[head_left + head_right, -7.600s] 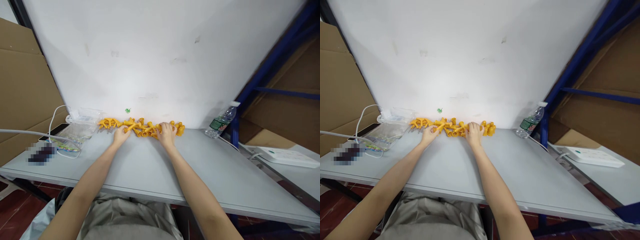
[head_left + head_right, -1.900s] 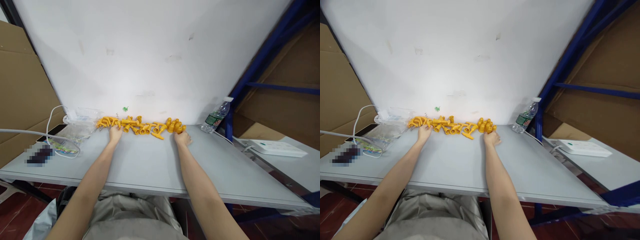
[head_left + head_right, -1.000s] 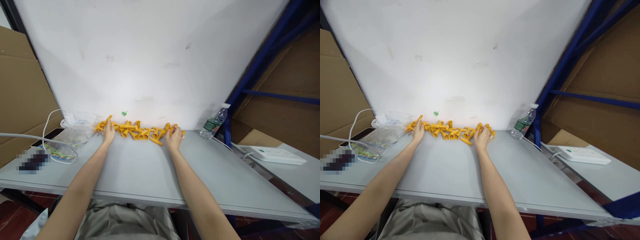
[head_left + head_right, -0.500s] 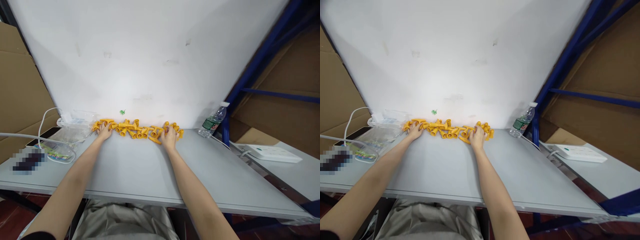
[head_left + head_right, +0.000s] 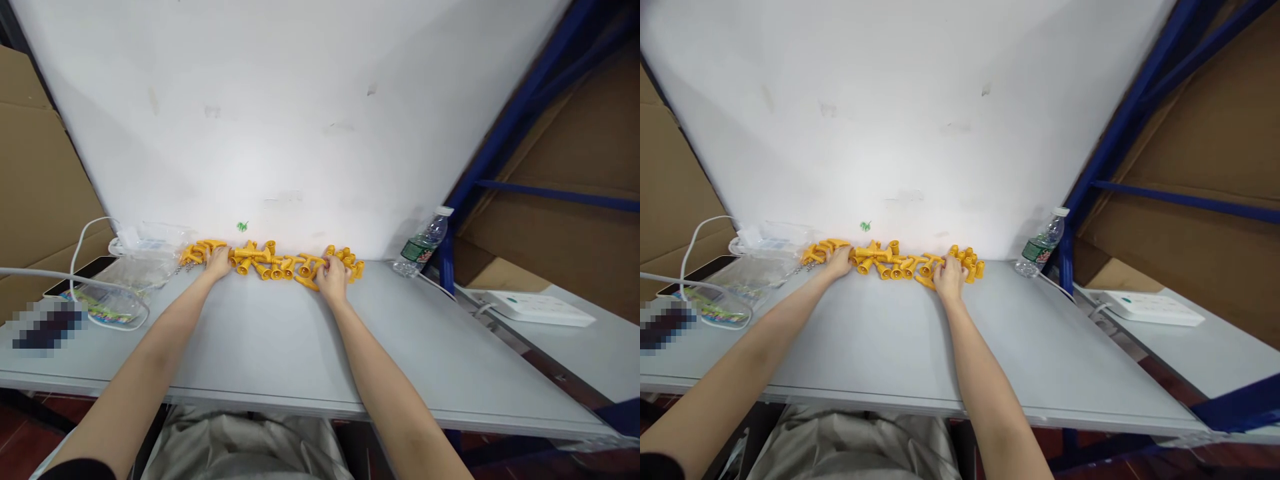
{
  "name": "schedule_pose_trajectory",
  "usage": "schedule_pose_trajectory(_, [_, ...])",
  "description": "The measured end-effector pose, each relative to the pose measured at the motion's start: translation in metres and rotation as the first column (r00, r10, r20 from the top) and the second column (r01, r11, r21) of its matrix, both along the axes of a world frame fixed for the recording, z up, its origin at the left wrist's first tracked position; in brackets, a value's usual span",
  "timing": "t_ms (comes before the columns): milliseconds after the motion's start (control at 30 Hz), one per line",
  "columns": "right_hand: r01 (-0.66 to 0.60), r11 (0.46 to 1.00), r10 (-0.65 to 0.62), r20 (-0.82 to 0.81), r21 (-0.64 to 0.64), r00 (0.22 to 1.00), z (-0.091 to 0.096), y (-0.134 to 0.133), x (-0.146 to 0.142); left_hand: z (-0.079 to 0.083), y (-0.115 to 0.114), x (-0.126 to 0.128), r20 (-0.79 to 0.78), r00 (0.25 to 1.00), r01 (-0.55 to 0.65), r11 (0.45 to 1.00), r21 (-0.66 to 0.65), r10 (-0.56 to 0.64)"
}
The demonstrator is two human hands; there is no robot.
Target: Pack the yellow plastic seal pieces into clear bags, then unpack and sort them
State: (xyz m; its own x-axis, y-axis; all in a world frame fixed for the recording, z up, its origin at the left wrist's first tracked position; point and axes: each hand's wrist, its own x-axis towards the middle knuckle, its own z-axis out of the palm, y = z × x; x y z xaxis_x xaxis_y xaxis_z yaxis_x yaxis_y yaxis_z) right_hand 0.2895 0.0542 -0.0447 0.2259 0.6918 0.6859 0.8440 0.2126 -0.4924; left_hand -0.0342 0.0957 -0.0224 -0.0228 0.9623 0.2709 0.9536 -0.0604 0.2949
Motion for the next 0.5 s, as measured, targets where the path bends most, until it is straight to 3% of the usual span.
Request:
schedule_pose_trajectory(133, [-0.011, 1.000, 0.011, 0.002, -0.011, 1.000, 0.000, 0.000, 0.000, 0.004, 0.007, 0.003, -0.059, 0.997, -0.053, 0.997, -0.058, 0.049])
schedule_pose_trajectory(267, [-0.012, 1.000, 0.012, 0.009, -0.002, 1.000, 0.000, 0.000, 0.000, 0.011, 0.015, -0.008, -0.122, 0.992, -0.032, 0.996, -0.079, 0.023])
schedule_pose_trajectory(500, [-0.009, 1.000, 0.010, 0.028, -0.019, 1.000, -0.001, 0.001, 0.000, 0.013, 0.019, -0.019, -0.054, 0.998, 0.014, 0.982, -0.189, -0.025])
